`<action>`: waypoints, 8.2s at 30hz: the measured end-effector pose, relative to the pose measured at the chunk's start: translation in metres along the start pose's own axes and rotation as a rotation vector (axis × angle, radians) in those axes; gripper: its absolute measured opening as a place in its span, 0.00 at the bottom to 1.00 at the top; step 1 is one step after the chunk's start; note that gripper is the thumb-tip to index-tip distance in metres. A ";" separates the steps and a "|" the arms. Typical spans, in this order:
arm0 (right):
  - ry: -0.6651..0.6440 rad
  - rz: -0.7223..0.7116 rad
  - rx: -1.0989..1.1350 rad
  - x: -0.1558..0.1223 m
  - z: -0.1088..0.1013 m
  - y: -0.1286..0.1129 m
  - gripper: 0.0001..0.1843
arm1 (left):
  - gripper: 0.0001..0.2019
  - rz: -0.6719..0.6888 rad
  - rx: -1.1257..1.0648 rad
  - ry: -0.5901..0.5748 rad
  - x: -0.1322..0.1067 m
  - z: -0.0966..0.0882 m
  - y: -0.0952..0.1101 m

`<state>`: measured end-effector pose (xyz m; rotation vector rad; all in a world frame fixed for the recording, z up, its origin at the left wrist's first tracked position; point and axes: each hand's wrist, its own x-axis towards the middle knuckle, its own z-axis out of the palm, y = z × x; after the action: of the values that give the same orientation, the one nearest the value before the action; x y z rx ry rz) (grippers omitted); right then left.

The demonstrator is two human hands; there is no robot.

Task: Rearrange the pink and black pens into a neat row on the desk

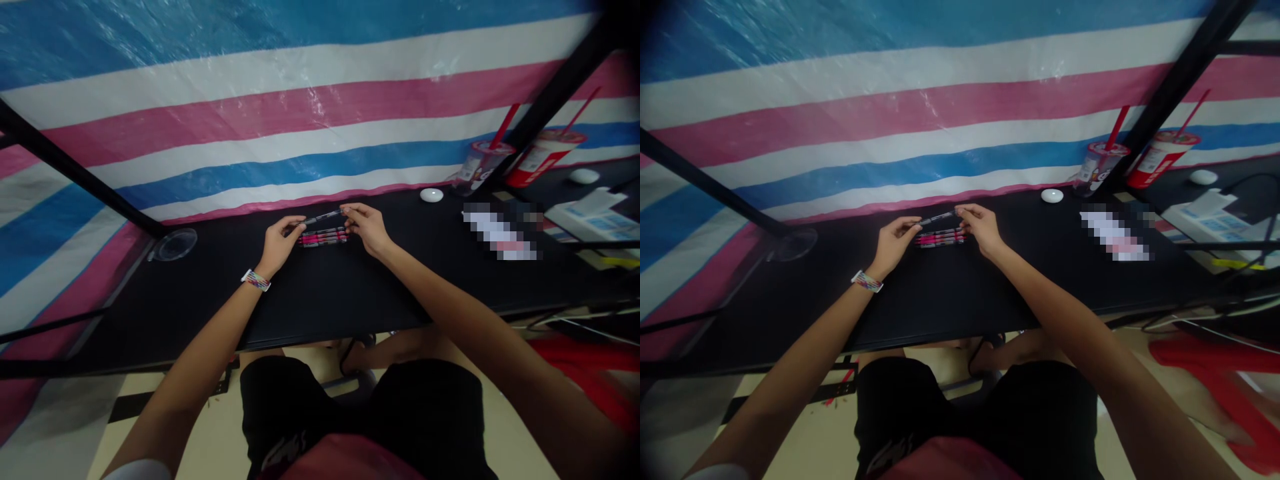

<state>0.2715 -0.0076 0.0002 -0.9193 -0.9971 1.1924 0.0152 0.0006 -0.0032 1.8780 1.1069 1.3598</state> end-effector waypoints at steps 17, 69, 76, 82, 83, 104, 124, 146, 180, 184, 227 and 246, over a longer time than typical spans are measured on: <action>-0.079 -0.449 -0.819 0.017 -0.023 0.012 0.07 | 0.11 -0.024 0.216 0.004 0.003 -0.006 -0.013; -0.050 -0.163 -0.389 0.005 0.002 0.041 0.21 | 0.32 -0.249 -0.225 -0.073 -0.004 0.026 -0.012; -0.067 -0.165 -0.398 -0.006 0.002 0.040 0.21 | 0.28 -0.243 -0.197 -0.060 -0.009 0.024 -0.007; -0.047 -0.187 -0.444 -0.011 0.005 0.033 0.20 | 0.27 -0.217 -0.113 -0.069 -0.013 0.022 -0.004; -0.052 -0.196 -0.474 -0.013 0.005 0.029 0.19 | 0.27 -0.206 -0.086 -0.052 -0.013 0.021 -0.004; -0.593 -0.711 -0.902 -0.037 0.014 0.007 0.07 | 0.17 0.005 0.242 -0.033 -0.014 0.013 0.013; -0.708 -0.692 -0.989 -0.035 0.016 0.000 0.08 | 0.14 0.131 0.337 -0.106 -0.016 0.011 0.018; -0.249 -0.027 -0.214 -0.006 0.000 -0.010 0.09 | 0.04 0.287 0.243 0.036 -0.011 0.004 0.033; -0.117 0.007 -0.057 0.002 -0.005 -0.003 0.18 | 0.08 0.106 0.100 0.017 -0.004 0.000 0.016; -0.112 0.009 -0.045 0.004 -0.006 -0.003 0.18 | 0.12 0.098 0.163 -0.005 -0.004 0.000 0.015; -0.060 0.045 0.009 0.010 -0.013 0.009 0.24 | 0.21 0.049 0.181 0.000 0.004 -0.002 0.003; -0.048 0.054 0.054 0.008 -0.014 0.007 0.24 | 0.23 0.000 0.154 0.032 0.004 -0.003 -0.003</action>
<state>0.2833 0.0012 -0.0098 -0.8832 -0.9788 1.2868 0.0122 0.0052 -0.0025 1.9708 1.2594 1.3419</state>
